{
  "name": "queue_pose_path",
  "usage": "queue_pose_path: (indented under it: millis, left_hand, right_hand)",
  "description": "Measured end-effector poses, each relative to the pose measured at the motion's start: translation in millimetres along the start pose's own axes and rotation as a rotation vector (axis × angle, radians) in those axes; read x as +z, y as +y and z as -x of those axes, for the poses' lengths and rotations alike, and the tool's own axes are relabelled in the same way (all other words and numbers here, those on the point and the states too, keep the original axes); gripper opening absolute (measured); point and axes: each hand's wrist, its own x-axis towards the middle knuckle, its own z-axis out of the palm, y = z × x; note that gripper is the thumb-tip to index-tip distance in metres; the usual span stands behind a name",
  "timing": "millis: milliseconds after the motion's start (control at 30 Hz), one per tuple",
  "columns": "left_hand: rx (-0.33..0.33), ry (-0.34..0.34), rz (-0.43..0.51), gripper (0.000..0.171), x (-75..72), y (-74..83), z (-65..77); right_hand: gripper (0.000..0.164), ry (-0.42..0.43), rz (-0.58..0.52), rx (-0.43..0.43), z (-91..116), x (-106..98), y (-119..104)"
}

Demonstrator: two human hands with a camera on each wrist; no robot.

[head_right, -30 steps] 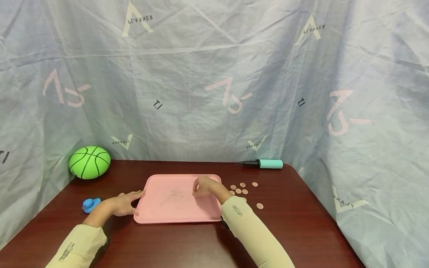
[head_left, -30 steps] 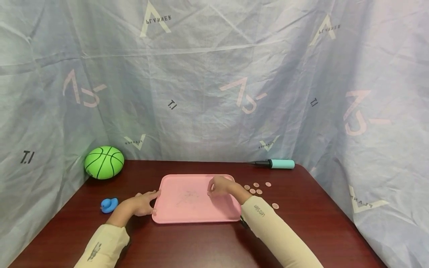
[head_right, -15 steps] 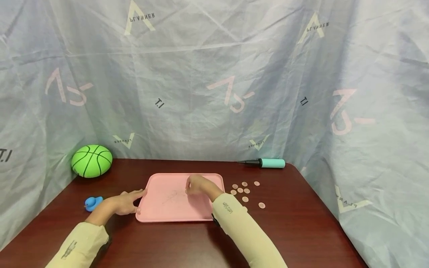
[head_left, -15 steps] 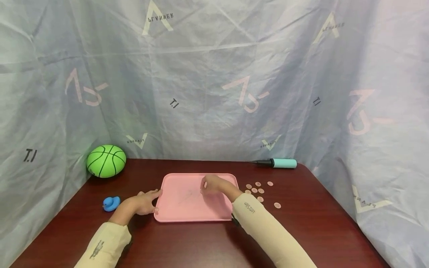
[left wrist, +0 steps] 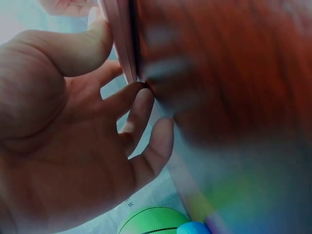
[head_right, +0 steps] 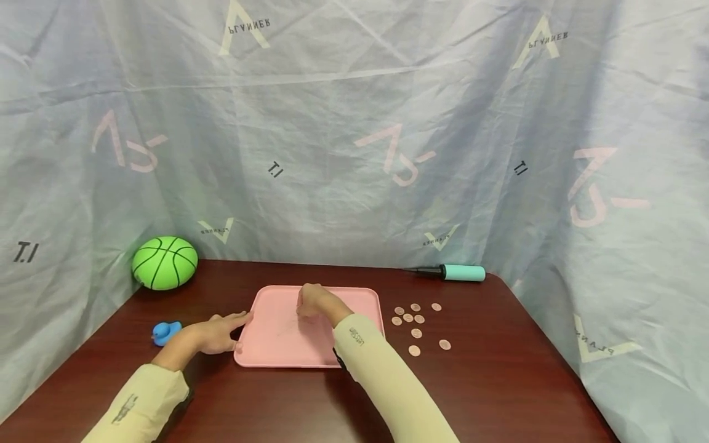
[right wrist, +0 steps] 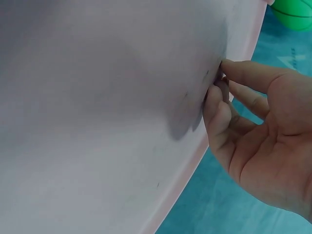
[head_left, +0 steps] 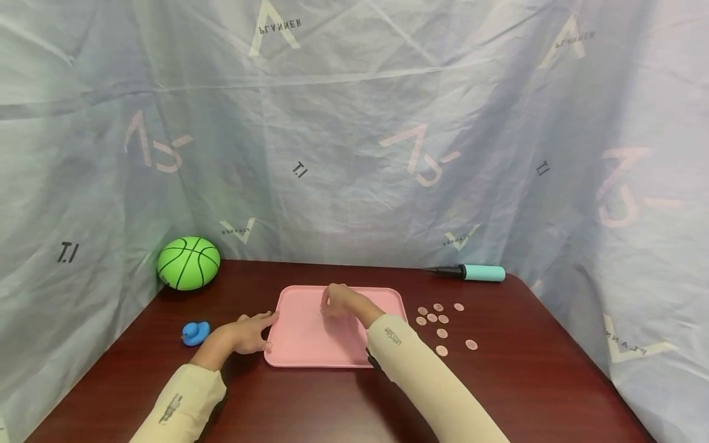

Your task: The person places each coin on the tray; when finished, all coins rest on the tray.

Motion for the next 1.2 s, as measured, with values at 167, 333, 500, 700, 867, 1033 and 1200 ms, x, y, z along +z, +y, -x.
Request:
queue_pose_path:
  millis: [167, 333, 500, 700, 867, 1033, 1200]
  left_hand:
    - [-0.001, -0.005, -0.005, 0.075, 3.1, -0.6, -3.4]
    - [-0.007, -0.014, -0.014, 0.075, 2.2, -2.3, -4.2]
    - [-0.014, -0.010, -0.005, 0.075, 1.9, -3.2, -5.0]
    - [-0.028, -0.010, 0.001, 0.075, 1.1, -4.2, -3.1]
    - [-0.006, -0.014, -0.011, 0.075, 0.7, -4.6, -2.5]
    - [-0.015, -0.018, -0.017, 0.075, 0.8, -5.8, -3.8]
    - [-0.018, -0.015, 0.010, 0.077, 2.2, -8.7, -6.4]
  right_hand:
    - [0.006, 0.007, -0.010, 0.043, -7.6, 2.8, -3.8]
    - [0.009, 0.034, -0.018, 0.055, -14.5, 3.4, -7.4]
    - [0.009, 0.049, -0.028, 0.070, -20.1, 1.0, -8.9]
    - [0.010, 0.056, -0.083, 0.091, -28.1, 0.2, -14.0]
    - [0.013, 0.068, -0.123, 0.128, -32.3, 4.6, -16.8]
    - [0.013, 0.080, -0.176, 0.154, -36.7, 8.3, -18.9]
    - [0.014, 0.091, -0.192, 0.184, -41.3, 10.2, -19.8]
